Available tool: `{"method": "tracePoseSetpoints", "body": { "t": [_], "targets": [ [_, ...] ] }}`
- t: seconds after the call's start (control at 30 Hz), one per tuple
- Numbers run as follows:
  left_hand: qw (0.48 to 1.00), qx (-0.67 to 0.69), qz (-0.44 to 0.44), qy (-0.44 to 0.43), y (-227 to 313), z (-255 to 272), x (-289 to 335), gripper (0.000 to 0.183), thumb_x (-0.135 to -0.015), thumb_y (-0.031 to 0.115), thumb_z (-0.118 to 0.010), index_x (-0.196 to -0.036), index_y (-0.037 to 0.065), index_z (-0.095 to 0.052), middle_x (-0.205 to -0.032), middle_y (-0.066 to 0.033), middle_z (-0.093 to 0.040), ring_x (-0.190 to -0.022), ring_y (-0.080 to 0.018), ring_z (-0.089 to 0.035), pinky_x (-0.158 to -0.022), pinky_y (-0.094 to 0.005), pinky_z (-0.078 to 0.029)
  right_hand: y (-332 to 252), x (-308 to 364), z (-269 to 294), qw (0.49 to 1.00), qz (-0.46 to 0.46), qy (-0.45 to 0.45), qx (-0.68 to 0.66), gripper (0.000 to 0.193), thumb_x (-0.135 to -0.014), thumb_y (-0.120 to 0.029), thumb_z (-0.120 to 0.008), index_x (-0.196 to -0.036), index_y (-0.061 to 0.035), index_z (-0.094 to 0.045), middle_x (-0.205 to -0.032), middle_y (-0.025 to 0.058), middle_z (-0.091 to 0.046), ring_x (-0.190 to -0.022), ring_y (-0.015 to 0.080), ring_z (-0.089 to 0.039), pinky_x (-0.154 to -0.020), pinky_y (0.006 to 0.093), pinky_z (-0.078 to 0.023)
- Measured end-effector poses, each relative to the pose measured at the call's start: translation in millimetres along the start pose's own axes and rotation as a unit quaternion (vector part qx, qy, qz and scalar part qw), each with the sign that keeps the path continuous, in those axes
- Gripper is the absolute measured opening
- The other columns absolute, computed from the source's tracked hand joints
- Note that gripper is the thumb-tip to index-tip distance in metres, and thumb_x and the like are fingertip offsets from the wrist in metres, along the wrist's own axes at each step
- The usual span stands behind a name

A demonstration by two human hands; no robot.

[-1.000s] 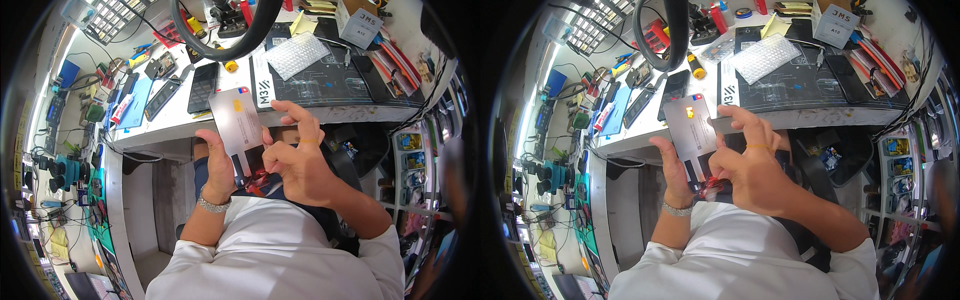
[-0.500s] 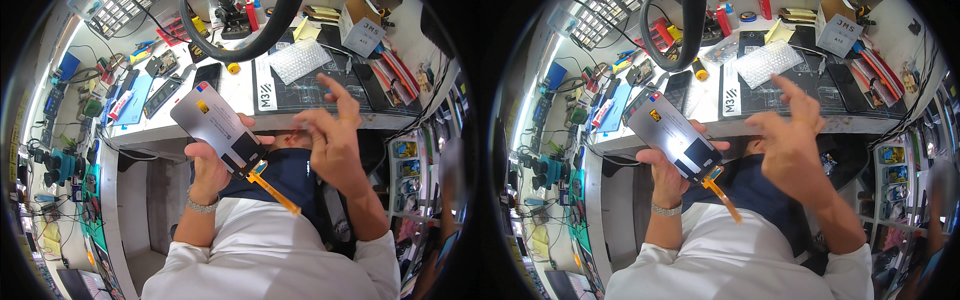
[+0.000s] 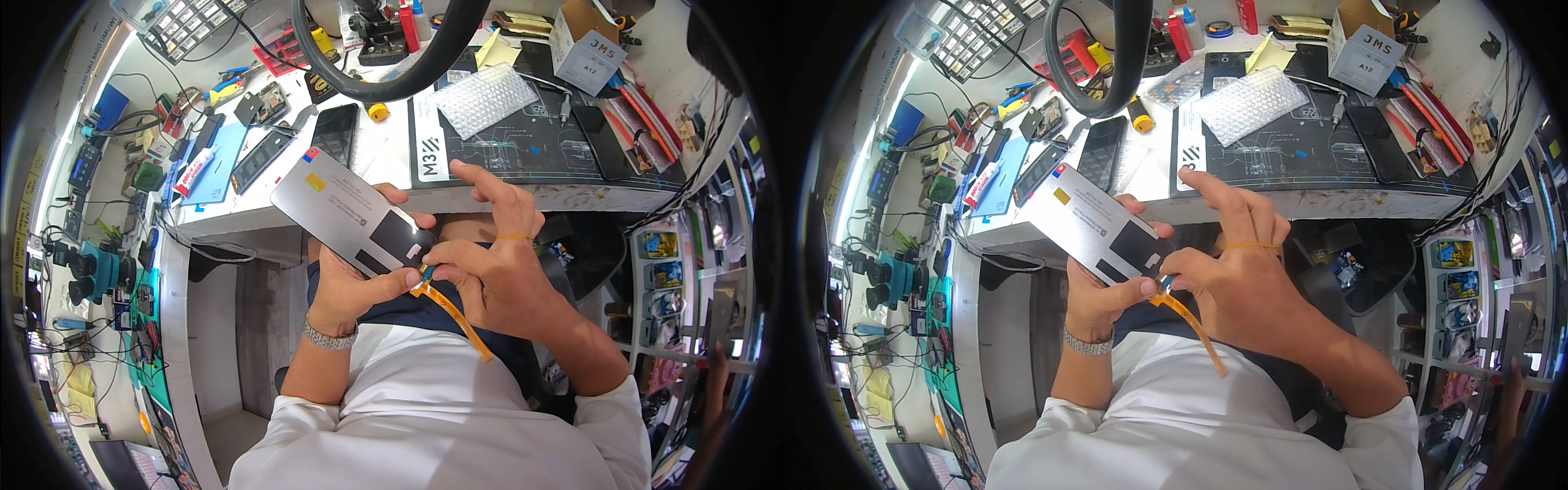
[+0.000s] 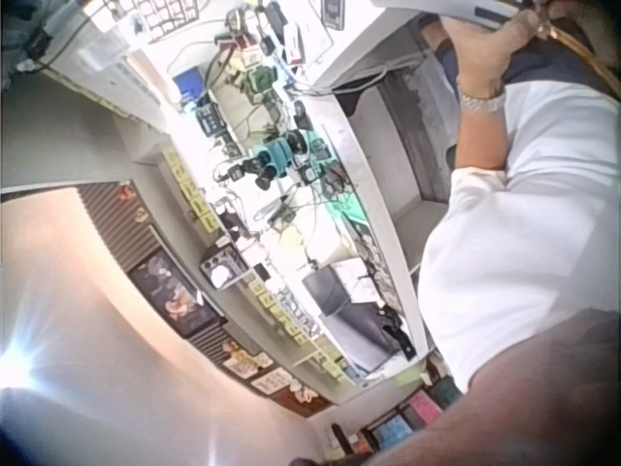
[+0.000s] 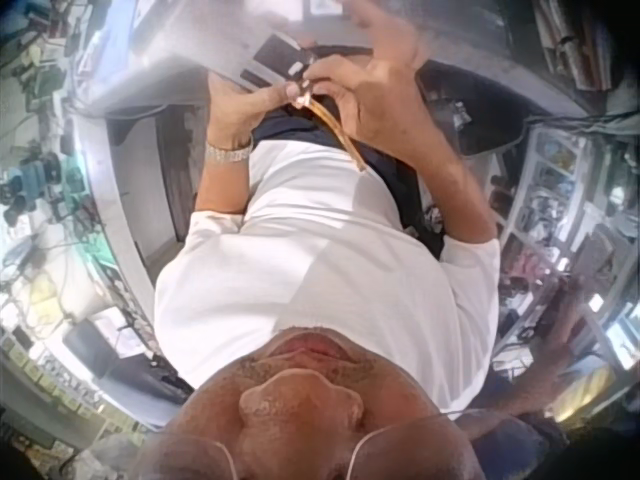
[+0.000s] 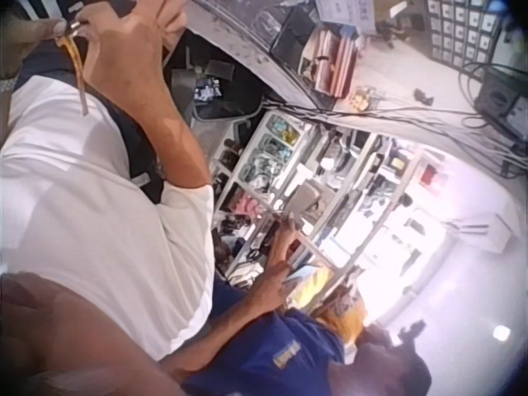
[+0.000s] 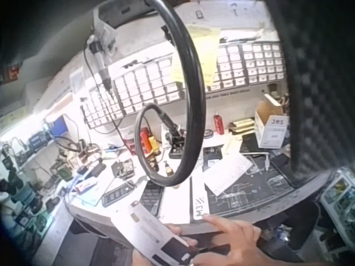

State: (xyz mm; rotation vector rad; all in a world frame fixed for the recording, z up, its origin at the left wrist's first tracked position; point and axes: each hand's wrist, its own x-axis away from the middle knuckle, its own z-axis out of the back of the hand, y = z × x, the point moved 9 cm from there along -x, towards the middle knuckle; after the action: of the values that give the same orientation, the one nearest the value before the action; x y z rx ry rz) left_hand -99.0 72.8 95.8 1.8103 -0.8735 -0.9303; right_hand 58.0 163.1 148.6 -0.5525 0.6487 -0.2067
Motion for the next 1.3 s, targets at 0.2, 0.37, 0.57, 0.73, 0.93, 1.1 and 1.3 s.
{"method": "tracePoseSetpoints", "body": {
  "t": [0.2,0.37,0.57,0.73,0.93,1.1,1.3],
  "targets": [
    [0.995,-0.024,-0.056,-0.082,8,-10,1,0.085,-0.077,-0.007,-0.087,-0.152,-0.005,-0.047,-0.149,-0.0169,-0.053,-0.137,-0.0334,-0.068,-0.105,-0.0432,-0.065,-1,0,-2,1.000,-0.004,-0.014,-0.012,0.020,-0.079,-0.010,-0.091,-0.093,-0.0212,-0.081,-0.173,0.0170,-0.038,-0.135,0.0372,-0.046,-0.111,0.0534,-0.029],
    [0.993,-0.025,-0.051,-0.104,11,-22,3,0.084,-0.079,-0.009,-0.086,-0.152,-0.007,-0.044,-0.148,-0.0173,-0.054,-0.135,-0.0317,-0.068,-0.105,-0.0409,-0.064,-1,1,-6,0.998,-0.013,-0.046,-0.032,0.020,-0.081,-0.009,-0.090,-0.095,-0.0150,-0.077,-0.176,0.0183,-0.034,-0.147,0.0390,-0.039,-0.111,0.0543,-0.030],
    [0.988,-0.048,-0.067,-0.130,10,-24,5,0.081,-0.081,-0.009,-0.084,-0.152,-0.007,-0.044,-0.147,-0.0172,-0.053,-0.134,-0.0307,-0.068,-0.104,-0.0405,-0.064,-4,3,-9,0.998,0.009,-0.055,-0.005,0.020,-0.085,-0.008,-0.088,-0.101,-0.0121,-0.076,-0.178,0.0162,-0.033,-0.152,0.0390,-0.036,-0.113,0.0548,-0.030],
    [0.990,-0.030,-0.045,-0.128,7,-24,6,0.083,-0.081,-0.010,-0.083,-0.153,-0.006,-0.043,-0.148,-0.0179,-0.052,-0.135,-0.0317,-0.067,-0.106,-0.0429,-0.064,-4,6,-11,0.998,0.013,-0.065,-0.001,0.019,-0.087,-0.009,-0.084,-0.103,-0.0135,-0.076,-0.179,0.0122,-0.032,-0.153,0.0382,-0.035,-0.113,0.0557,-0.030],
    [0.992,0.003,-0.012,-0.127,2,-23,7,0.084,-0.080,-0.013,-0.080,-0.154,-0.006,-0.041,-0.148,-0.0192,-0.051,-0.137,-0.0316,-0.066,-0.102,-0.0439,-0.065,-8,8,-14,0.997,0.032,-0.062,0.026,0.011,-0.091,-0.015,-0.080,-0.101,-0.0140,-0.074,-0.179,0.0097,-0.032,-0.151,0.0370,-0.037,-0.112,0.0562,-0.030],
    [0.989,0.020,-0.042,-0.137,8,-28,7,0.083,-0.080,-0.012,-0.080,-0.154,-0.006,-0.041,-0.148,-0.0201,-0.052,-0.133,-0.0310,-0.069,-0.100,-0.0438,-0.066,-10,8,-15,0.997,0.029,-0.067,0.025,0.012,-0.091,-0.015,-0.079,-0.102,-0.0138,-0.073,-0.179,0.0086,-0.033,-0.149,0.0366,-0.038,-0.112,0.0566,-0.030],
    [0.988,-0.045,-0.083,-0.124,12,-18,5,0.084,-0.079,-0.009,-0.084,-0.152,-0.007,-0.044,-0.148,-0.0207,-0.052,-0.134,-0.0334,-0.069,-0.102,-0.0441,-0.065,-4,10,-17,0.998,0.026,-0.052,0.015,0.019,-0.087,-0.016,-0.084,-0.102,-0.0183,-0.073,-0.180,0.0090,-0.032,-0.150,0.0373,-0.036,-0.112,0.0566,-0.030]
  ]
}}
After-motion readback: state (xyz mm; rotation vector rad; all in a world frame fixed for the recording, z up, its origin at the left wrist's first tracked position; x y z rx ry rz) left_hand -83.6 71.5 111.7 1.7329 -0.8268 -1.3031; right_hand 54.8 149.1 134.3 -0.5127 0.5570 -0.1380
